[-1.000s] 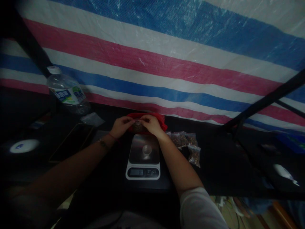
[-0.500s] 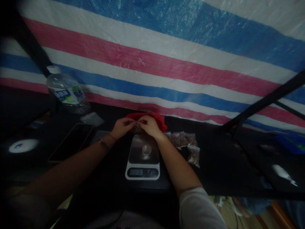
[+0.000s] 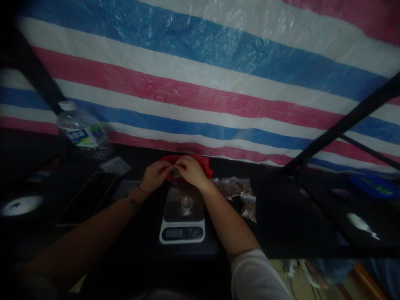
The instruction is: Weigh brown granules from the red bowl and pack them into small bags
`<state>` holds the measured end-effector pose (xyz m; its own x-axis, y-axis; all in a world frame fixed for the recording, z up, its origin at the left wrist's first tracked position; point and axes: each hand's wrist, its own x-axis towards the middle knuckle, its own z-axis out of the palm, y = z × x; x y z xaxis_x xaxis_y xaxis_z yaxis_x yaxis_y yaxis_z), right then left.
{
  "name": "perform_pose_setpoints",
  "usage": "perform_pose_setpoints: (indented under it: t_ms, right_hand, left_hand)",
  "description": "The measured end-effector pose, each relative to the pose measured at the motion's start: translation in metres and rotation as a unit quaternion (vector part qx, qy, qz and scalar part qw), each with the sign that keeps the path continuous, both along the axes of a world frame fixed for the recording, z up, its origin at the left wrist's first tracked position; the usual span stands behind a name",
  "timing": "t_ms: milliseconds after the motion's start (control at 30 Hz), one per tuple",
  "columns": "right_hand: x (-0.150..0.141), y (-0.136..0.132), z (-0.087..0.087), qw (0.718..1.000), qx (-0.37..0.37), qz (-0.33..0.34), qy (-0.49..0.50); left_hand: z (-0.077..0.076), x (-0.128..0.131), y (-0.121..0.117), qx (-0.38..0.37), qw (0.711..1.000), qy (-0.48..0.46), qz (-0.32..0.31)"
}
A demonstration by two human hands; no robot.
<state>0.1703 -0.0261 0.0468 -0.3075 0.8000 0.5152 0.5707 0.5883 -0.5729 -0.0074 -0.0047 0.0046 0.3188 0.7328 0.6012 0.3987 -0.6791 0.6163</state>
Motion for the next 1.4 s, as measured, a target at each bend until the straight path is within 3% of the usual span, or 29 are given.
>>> perform_pose_setpoints:
  t_ms: [133, 267, 333, 467, 600, 733, 833, 900, 1067, 1133, 1233, 1400]
  right_hand:
    - [0.020, -0.011, 0.028, 0.997, 0.011, -0.068, 0.027]
    - [0.077, -0.044, 0.047, 0.968, 0.042, -0.199, 0.147]
    - [0.112, -0.071, 0.045, 0.951, 0.031, -0.262, 0.164]
    - [0.163, -0.134, 0.021, 0.915, -0.043, -0.367, 0.160]
    - [0.181, -0.178, 0.008, 0.885, -0.076, -0.425, 0.177]
    - [0.191, -0.181, 0.008, 0.892, -0.076, -0.403, 0.191]
    - [0.198, -0.163, -0.003, 0.909, -0.119, -0.356, 0.179]
    - [0.199, -0.152, -0.017, 0.921, -0.145, -0.344, 0.114]
    - [0.177, -0.160, -0.054, 0.935, -0.073, -0.332, -0.099]
    - [0.163, -0.172, -0.065, 0.943, -0.074, -0.284, -0.156]
    - [0.152, -0.188, -0.077, 0.930, -0.094, -0.263, -0.240]
    - [0.157, -0.201, -0.072, 0.927, -0.063, -0.270, -0.251]
  left_hand:
    - [0.009, -0.004, -0.006, 0.029, 0.999, -0.024, 0.027]
    - [0.010, -0.012, -0.004, 0.046, 0.997, -0.017, 0.056]
    - [0.008, -0.013, -0.001, 0.055, 0.997, 0.003, 0.047]
    - [0.007, -0.010, 0.000, 0.077, 0.996, 0.045, 0.005]
    - [0.029, -0.009, -0.003, 0.093, 0.994, 0.051, -0.003]
    - [0.060, -0.018, -0.001, 0.073, 0.994, 0.073, -0.026]
    - [0.069, -0.040, 0.003, 0.003, 0.985, 0.161, -0.065]
    - [0.064, -0.063, 0.001, -0.041, 0.970, 0.229, -0.074]
    - [0.034, -0.114, -0.023, -0.131, 0.923, 0.355, -0.063]
    - [0.022, -0.119, -0.033, -0.122, 0.917, 0.377, -0.047]
    - [0.010, -0.116, -0.037, -0.108, 0.905, 0.410, -0.032]
    - [0.008, -0.110, -0.026, -0.122, 0.888, 0.437, -0.079]
